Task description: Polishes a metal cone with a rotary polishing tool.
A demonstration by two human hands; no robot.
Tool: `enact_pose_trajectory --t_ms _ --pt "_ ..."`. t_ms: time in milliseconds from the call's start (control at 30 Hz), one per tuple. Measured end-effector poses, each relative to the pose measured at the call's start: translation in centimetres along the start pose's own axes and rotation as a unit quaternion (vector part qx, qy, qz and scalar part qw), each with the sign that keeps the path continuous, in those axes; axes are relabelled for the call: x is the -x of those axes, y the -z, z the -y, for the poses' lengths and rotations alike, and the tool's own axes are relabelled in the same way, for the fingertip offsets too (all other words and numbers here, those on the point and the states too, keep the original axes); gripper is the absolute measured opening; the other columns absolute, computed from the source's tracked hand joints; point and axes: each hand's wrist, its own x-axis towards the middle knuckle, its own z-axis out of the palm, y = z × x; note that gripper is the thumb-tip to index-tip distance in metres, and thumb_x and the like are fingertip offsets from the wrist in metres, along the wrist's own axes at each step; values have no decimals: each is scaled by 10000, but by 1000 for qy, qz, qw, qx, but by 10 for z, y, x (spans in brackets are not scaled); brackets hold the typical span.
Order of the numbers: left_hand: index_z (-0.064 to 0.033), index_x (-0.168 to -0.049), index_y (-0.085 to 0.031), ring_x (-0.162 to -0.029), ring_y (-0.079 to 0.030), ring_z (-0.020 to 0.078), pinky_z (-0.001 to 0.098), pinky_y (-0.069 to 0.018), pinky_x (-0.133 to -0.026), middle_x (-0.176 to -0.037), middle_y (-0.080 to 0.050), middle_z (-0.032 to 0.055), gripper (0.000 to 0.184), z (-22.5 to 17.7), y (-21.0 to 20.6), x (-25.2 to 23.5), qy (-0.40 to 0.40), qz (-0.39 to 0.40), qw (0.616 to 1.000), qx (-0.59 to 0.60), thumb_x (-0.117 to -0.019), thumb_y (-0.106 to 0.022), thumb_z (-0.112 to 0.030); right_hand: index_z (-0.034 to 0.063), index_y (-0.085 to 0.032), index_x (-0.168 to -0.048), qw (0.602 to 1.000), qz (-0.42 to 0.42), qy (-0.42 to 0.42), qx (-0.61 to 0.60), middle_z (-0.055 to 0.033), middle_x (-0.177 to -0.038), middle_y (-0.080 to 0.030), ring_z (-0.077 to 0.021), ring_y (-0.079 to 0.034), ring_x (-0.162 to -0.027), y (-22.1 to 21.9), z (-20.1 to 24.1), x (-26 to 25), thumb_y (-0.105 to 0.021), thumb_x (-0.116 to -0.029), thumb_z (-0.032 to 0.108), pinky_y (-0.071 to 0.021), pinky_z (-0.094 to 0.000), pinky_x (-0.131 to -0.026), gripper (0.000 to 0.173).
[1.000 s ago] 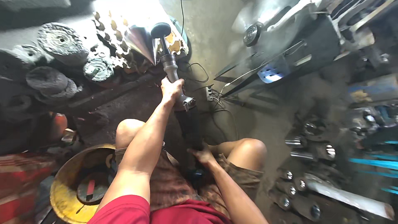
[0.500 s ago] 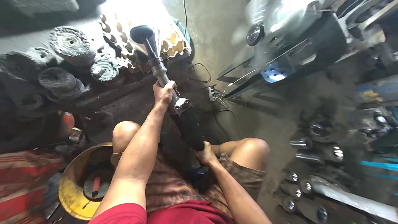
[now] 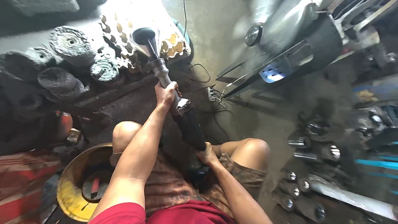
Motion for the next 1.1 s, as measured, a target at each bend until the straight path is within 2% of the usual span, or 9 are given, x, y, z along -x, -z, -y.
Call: enact_pose_trajectory --t_ms 67,167,267,433,533,667,733,933,1100 --pt "-31 -1040 -633 -611 -689 156 355 -621 -588 -745 -688 35 206 -4 -9 1 5 0 999 -49 -856 -695 -102 74 -715 -1055 998 2 -16 -60 -62 -877 -734 -169 -711 -765 -1 -3 1 -839 -835 312 -614 -422 -764 347" --pt "-32 -1044 -651 -636 -691 158 362 -616 -602 -770 -699 50 253 -1 -22 -5 17 0 997 -73 -818 -736 -108 58 -687 -1102 991 23 -60 -115 -82 -871 -724 -189 -705 -734 3 -3 1 -849 -837 300 -621 -418 -725 394" --pt "-38 -1079 -662 -688 -698 186 406 -614 -644 -827 -706 78 312 3 -30 -13 32 1 995 -99 -798 -755 -136 54 -689 -1076 988 32 -78 -130 -77 -866 -717 -178 -696 -739 6 0 1 -859 -827 282 -611 -403 -718 378" --pt "-53 -1096 -677 -826 -709 236 502 -591 -745 -917 -720 109 383 16 -30 -25 29 8 985 -169 -777 -767 -244 27 -624 -1194 983 40 -110 -141 -103 -866 -705 -188 -686 -679 3 3 4 -852 -846 268 -617 -393 -660 480" --pt "-53 -1127 -665 -781 -711 213 465 -605 -711 -901 -719 101 381 10 -29 -18 41 7 989 -142 -794 -761 -211 30 -673 -1097 984 35 -91 -147 -87 -849 -713 -174 -688 -702 5 3 2 -862 -830 245 -611 -386 -683 392" --pt "-27 -1062 -651 -653 -702 177 385 -622 -619 -792 -709 68 278 0 -20 -8 15 -3 996 -86 -815 -734 -123 48 -677 -1128 992 23 -66 -105 -85 -949 -730 -175 -718 -830 5 6 3 -863 -832 286 -620 -399 -796 424" --pt "-33 -1030 -643 -622 -696 168 367 -620 -594 -761 -702 47 235 -3 -15 -4 2 -4 998 -70 -820 -710 -115 57 -695 -1087 996 13 -48 -77 -76 -932 -737 -167 -721 -820 3 6 2 -861 -825 301 -619 -402 -800 395" --pt "-23 -995 -604 -573 -694 204 399 -634 -550 -707 -684 55 153 2 1 0 -15 2 1000 0 -867 -665 -81 100 -733 -1009 999 4 -8 33 -47 -919 -748 -161 -722 -860 3 8 1 -821 -828 342 -602 -441 -836 314" --pt "-33 -962 -590 -559 -682 200 395 -628 -550 -683 -671 49 123 9 13 0 -24 -10 999 39 -857 -651 -54 108 -733 -973 1000 7 5 29 -39 -898 -740 -156 -714 -856 4 8 -1 -817 -804 326 -594 -445 -820 288"
